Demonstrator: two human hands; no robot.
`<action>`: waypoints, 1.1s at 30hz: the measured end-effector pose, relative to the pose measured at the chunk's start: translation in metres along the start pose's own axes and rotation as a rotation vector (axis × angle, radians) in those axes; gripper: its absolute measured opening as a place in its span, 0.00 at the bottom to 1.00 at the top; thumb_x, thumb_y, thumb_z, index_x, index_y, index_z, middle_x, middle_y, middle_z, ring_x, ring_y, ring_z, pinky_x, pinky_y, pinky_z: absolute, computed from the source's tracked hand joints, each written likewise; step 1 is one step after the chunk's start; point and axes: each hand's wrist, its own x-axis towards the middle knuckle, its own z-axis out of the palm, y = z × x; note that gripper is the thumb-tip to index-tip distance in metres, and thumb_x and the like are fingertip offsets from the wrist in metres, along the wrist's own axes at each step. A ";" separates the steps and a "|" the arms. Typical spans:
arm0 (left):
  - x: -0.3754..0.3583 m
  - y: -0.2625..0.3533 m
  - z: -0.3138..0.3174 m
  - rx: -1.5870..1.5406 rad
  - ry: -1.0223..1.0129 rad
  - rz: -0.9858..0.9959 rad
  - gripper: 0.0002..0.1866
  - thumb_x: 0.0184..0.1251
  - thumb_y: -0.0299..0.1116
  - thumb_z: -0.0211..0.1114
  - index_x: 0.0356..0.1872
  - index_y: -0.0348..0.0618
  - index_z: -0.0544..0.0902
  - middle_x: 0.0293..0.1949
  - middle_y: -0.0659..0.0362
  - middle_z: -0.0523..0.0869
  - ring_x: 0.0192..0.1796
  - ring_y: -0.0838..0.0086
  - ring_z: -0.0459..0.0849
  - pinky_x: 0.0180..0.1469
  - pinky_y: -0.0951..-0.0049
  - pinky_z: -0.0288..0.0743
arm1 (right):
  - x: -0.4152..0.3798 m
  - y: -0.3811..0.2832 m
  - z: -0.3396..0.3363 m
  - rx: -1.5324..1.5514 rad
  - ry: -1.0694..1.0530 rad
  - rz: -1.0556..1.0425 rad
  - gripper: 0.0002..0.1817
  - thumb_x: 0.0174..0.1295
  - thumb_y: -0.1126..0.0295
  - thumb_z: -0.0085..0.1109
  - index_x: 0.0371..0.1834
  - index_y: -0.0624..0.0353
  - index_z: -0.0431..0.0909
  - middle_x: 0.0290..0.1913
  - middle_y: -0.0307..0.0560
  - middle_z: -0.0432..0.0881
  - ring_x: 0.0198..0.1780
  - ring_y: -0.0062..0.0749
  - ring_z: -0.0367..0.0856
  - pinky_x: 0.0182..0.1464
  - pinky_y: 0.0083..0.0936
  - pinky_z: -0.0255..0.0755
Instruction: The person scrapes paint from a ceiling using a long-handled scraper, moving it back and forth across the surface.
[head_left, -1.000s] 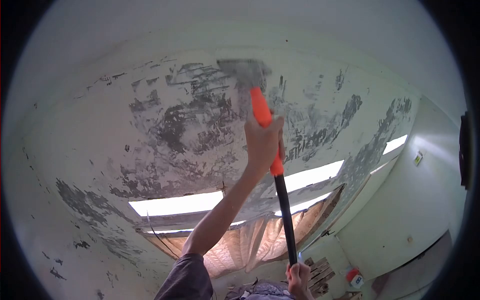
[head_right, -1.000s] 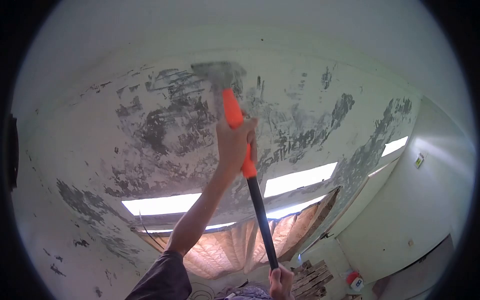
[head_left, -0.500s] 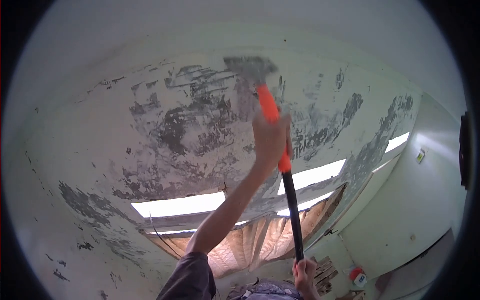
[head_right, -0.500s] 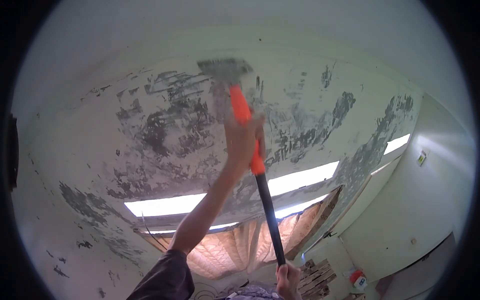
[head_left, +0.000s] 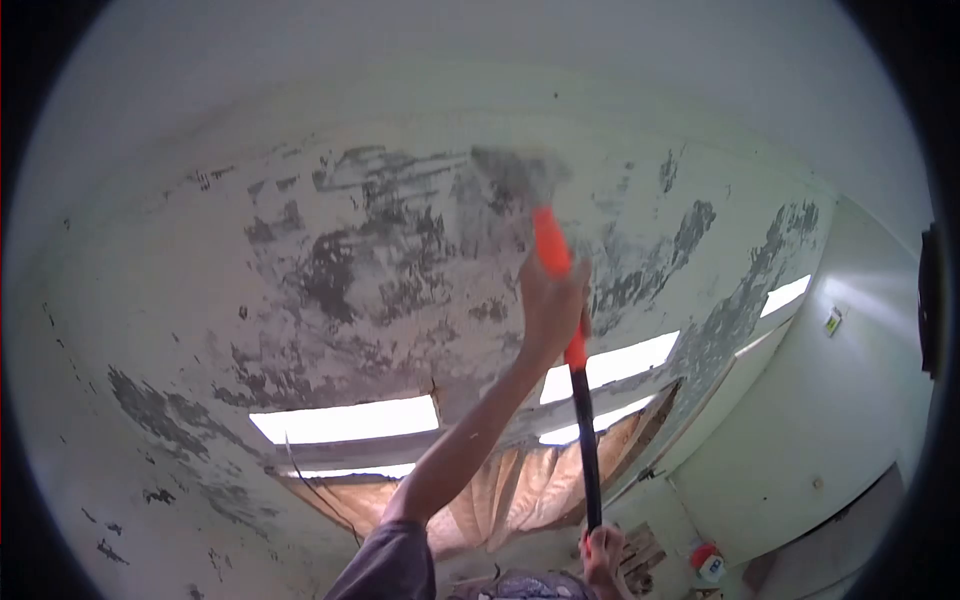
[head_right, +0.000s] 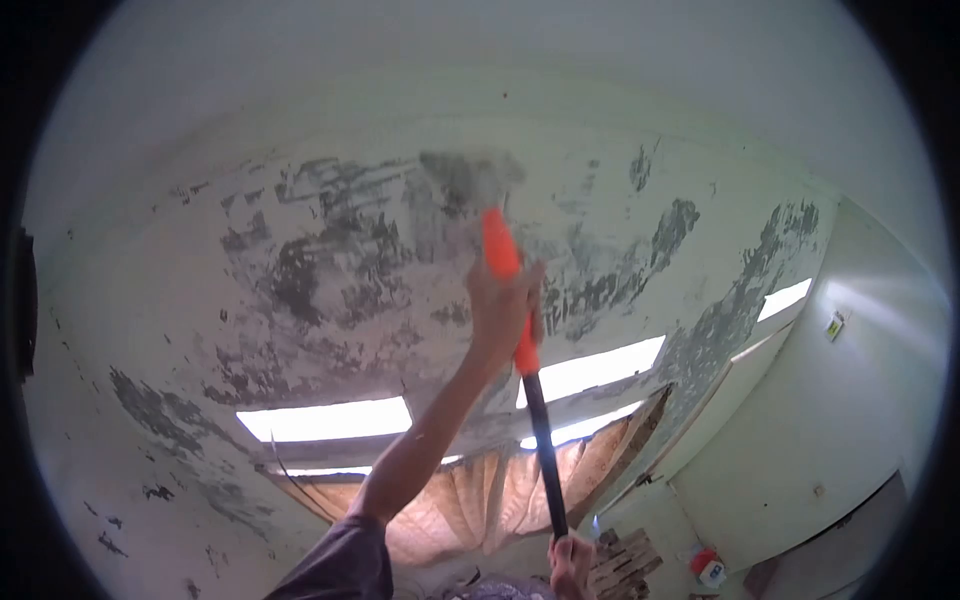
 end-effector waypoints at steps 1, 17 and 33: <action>-0.007 -0.007 -0.002 -0.004 0.017 -0.019 0.08 0.61 0.25 0.60 0.36 0.41 0.68 0.16 0.64 0.71 0.08 0.76 0.70 0.08 0.74 0.63 | 0.012 -0.001 -0.004 -0.046 -0.008 -0.016 0.32 0.72 0.42 0.46 0.20 0.60 0.71 0.13 0.33 0.66 0.14 0.16 0.63 0.17 0.19 0.50; 0.004 0.017 0.012 -0.065 0.014 0.041 0.08 0.60 0.24 0.58 0.37 0.40 0.68 0.18 0.62 0.72 0.08 0.75 0.71 0.08 0.73 0.65 | 0.011 -0.032 -0.031 -0.139 -0.012 -0.013 0.31 0.71 0.44 0.45 0.20 0.60 0.72 0.14 0.34 0.68 0.15 0.16 0.65 0.18 0.20 0.52; 0.011 0.024 0.004 -0.012 0.025 0.087 0.14 0.62 0.23 0.60 0.44 0.35 0.65 0.14 0.63 0.67 0.06 0.72 0.68 0.06 0.69 0.60 | 0.012 -0.051 -0.017 -0.041 -0.071 0.060 0.29 0.72 0.48 0.47 0.20 0.61 0.72 0.15 0.35 0.70 0.17 0.16 0.66 0.20 0.22 0.55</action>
